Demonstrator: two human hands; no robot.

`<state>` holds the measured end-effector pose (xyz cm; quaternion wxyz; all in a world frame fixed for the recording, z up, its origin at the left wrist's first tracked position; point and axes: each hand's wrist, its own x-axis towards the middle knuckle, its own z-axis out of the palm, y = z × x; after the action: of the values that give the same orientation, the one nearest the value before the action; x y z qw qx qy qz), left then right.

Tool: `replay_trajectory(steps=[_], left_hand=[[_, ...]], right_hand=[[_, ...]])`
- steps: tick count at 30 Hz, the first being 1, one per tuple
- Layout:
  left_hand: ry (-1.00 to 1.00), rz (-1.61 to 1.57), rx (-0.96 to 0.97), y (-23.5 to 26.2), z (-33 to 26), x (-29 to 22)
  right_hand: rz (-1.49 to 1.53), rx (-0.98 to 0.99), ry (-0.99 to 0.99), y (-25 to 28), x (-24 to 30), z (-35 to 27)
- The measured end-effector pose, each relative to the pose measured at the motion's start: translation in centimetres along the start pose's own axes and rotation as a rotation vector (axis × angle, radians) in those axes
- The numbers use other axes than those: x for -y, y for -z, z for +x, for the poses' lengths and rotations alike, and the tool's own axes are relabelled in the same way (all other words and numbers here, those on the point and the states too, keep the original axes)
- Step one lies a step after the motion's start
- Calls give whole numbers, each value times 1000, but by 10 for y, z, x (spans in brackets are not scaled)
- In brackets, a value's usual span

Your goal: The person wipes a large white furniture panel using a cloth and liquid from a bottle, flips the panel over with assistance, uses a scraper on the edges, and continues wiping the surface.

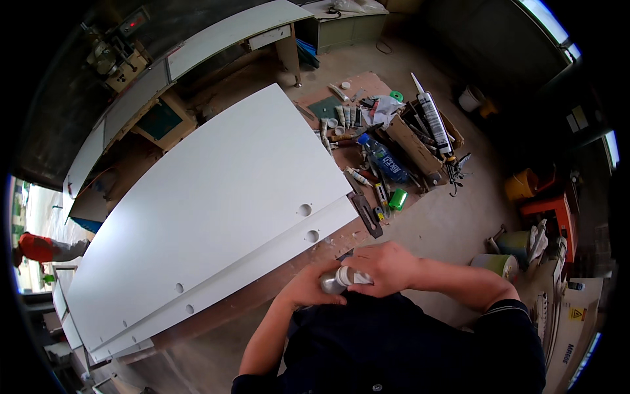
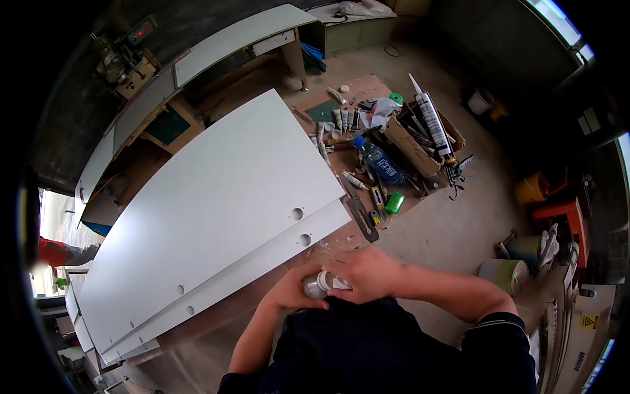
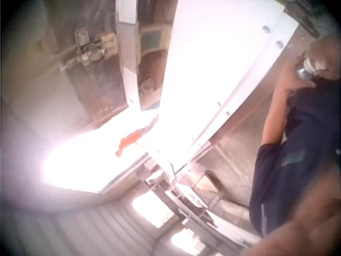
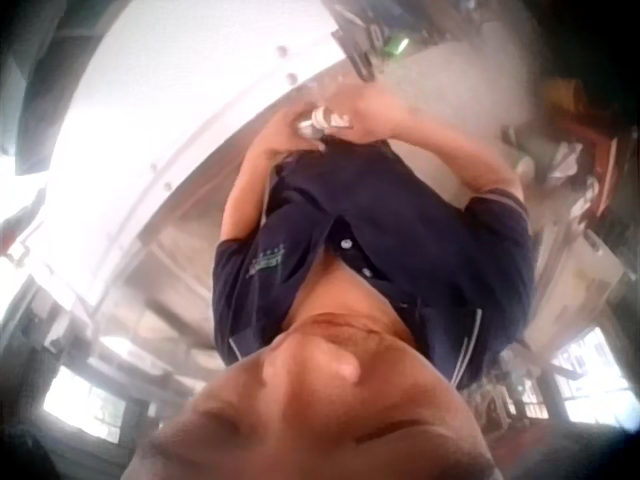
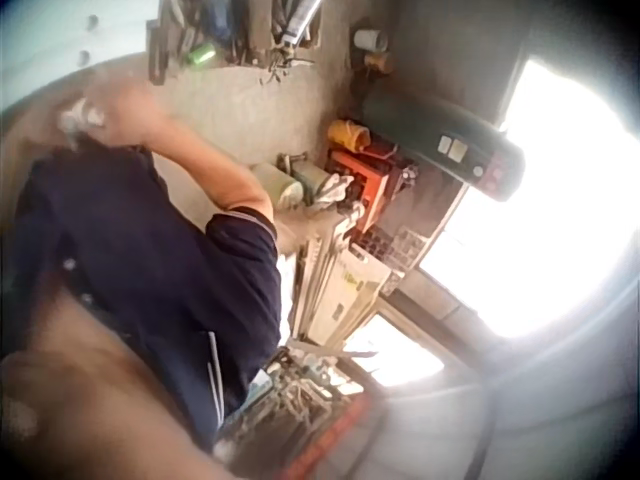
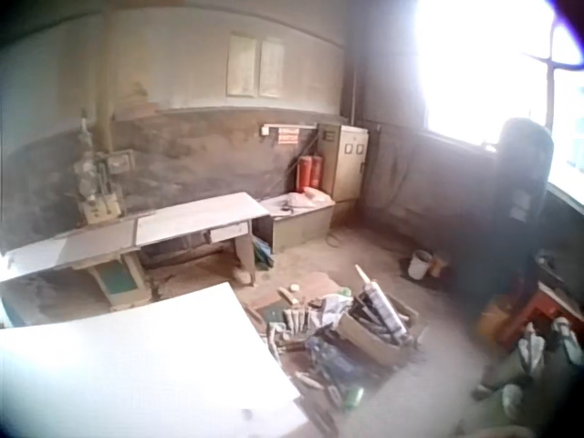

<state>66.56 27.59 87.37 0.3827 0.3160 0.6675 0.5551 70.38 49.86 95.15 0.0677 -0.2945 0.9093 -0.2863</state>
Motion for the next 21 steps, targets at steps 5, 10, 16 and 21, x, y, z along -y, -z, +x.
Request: replay_trajectory(steps=[5, 10, 16, 21], left_hand=[[9, -60, -51, -4, -10, 16], [75, -65, -184, -6, -21, 21], [174, 75, -352, -6, -24, 7], [151, 338, -476, -5, -19, 0]], right_hand=[[118, -169, 60, 9, -13, -3], [-197, -151, -495, -17, -108, -8], [-292, -217, -783, -45, -176, 2], [776, -459, -574, -54, -135, 19]])
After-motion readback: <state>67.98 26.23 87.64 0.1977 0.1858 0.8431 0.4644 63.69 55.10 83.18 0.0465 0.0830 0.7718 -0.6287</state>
